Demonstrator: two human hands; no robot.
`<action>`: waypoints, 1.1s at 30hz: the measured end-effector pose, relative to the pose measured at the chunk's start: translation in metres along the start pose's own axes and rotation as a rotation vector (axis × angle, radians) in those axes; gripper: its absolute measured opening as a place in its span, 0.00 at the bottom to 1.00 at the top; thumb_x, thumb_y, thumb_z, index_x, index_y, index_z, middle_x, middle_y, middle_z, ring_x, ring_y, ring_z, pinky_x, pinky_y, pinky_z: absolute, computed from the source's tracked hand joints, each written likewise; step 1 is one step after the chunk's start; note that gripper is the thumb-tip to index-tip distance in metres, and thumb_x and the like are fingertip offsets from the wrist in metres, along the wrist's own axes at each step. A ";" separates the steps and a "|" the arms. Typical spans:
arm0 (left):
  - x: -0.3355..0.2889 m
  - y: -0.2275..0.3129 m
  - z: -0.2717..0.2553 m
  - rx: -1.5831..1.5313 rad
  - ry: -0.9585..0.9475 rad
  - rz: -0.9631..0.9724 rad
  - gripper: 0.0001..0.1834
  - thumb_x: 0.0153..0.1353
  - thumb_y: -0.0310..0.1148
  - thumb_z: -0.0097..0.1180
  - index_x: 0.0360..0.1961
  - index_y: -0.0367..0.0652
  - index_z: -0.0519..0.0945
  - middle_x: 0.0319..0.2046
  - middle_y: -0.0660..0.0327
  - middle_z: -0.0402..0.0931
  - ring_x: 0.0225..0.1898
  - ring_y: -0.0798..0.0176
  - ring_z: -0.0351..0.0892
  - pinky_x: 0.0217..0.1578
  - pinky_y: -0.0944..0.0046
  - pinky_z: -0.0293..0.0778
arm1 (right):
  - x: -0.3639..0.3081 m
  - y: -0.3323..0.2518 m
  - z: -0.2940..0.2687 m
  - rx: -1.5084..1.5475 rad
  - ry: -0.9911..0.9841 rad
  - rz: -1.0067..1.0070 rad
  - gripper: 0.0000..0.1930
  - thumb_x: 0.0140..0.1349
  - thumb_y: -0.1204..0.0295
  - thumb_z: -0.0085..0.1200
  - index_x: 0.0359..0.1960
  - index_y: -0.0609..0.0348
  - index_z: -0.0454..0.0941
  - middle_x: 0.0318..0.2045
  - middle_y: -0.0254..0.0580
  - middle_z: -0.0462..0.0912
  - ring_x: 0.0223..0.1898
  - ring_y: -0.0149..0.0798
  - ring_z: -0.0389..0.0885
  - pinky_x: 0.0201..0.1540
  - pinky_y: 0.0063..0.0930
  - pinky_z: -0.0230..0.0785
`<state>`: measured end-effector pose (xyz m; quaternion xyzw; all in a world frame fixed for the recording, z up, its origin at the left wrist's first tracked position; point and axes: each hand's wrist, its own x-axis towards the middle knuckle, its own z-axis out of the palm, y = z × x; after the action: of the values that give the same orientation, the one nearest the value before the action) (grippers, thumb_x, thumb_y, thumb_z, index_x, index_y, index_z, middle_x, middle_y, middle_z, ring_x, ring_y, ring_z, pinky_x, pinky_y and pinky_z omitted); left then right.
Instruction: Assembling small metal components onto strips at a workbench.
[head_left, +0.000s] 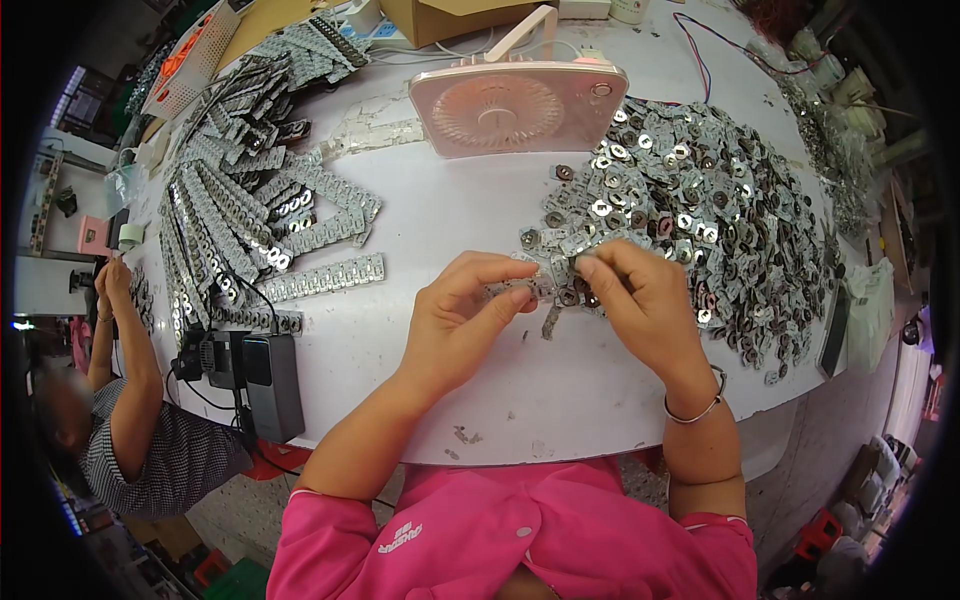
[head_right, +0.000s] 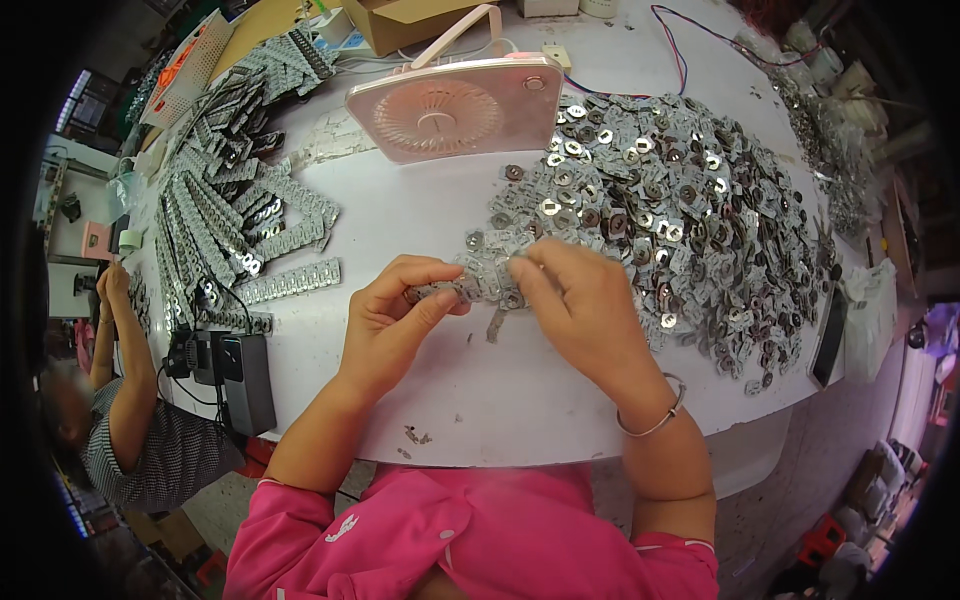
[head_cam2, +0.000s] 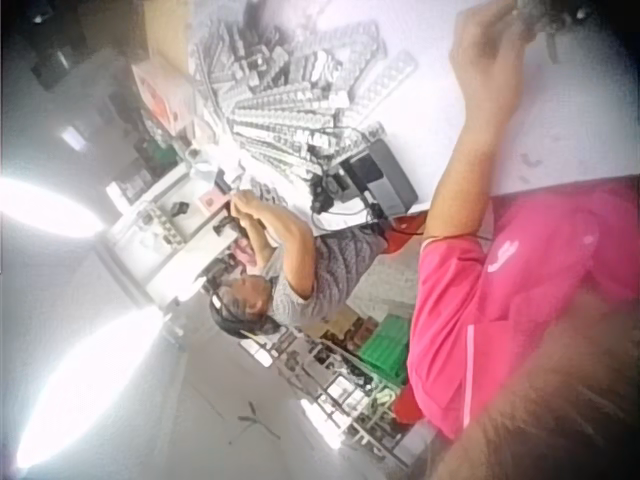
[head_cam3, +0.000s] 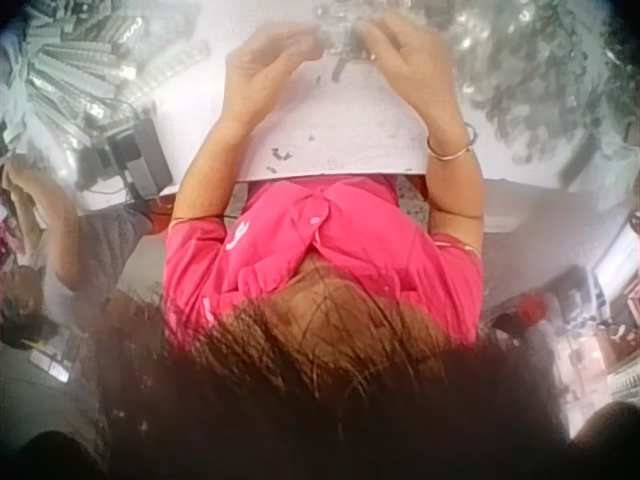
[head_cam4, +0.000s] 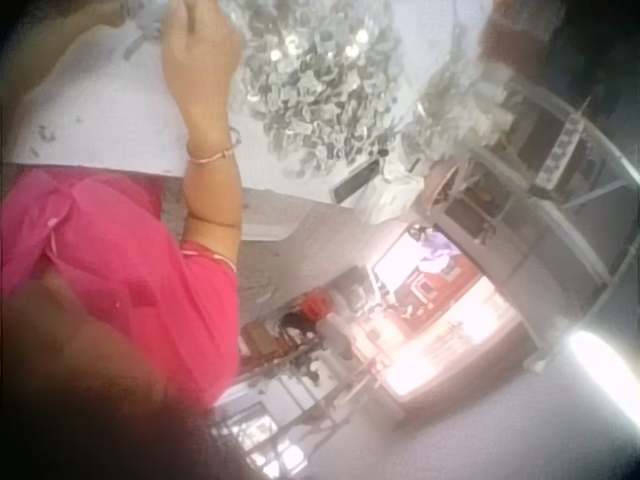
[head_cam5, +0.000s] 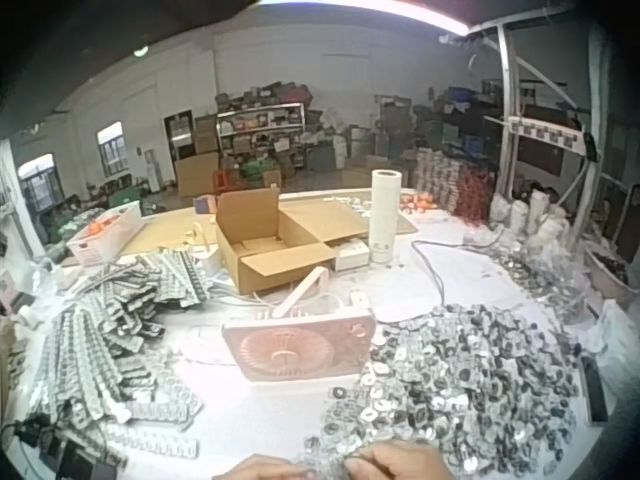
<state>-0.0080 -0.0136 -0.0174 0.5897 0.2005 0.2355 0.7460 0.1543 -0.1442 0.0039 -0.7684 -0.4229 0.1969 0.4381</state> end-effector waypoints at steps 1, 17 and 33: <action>0.001 0.002 -0.002 -0.005 -0.010 -0.048 0.08 0.62 0.21 0.61 0.44 0.35 0.81 0.42 0.59 0.80 0.43 0.68 0.80 0.45 0.68 0.77 | -0.002 -0.001 0.000 0.103 -0.070 0.050 0.09 0.65 0.70 0.58 0.32 0.64 0.81 0.20 0.34 0.80 0.20 0.22 0.75 0.23 0.23 0.65; 0.001 0.009 -0.014 -0.097 0.008 -0.160 0.09 0.59 0.23 0.67 0.40 0.37 0.81 0.35 0.59 0.84 0.33 0.71 0.80 0.35 0.71 0.76 | -0.004 -0.014 -0.002 0.502 -0.223 0.262 0.10 0.63 0.70 0.62 0.39 0.64 0.87 0.24 0.34 0.83 0.23 0.22 0.76 0.25 0.17 0.70; 0.002 0.009 -0.025 -0.273 -0.153 -0.376 0.07 0.58 0.22 0.66 0.38 0.36 0.81 0.33 0.55 0.84 0.31 0.66 0.82 0.36 0.66 0.80 | -0.011 -0.009 0.010 0.621 -0.371 0.222 0.11 0.69 0.68 0.55 0.37 0.64 0.82 0.23 0.32 0.80 0.22 0.22 0.77 0.23 0.15 0.69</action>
<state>-0.0218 0.0088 -0.0140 0.4520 0.2158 0.0721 0.8625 0.1373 -0.1457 0.0054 -0.5915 -0.3295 0.4976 0.5422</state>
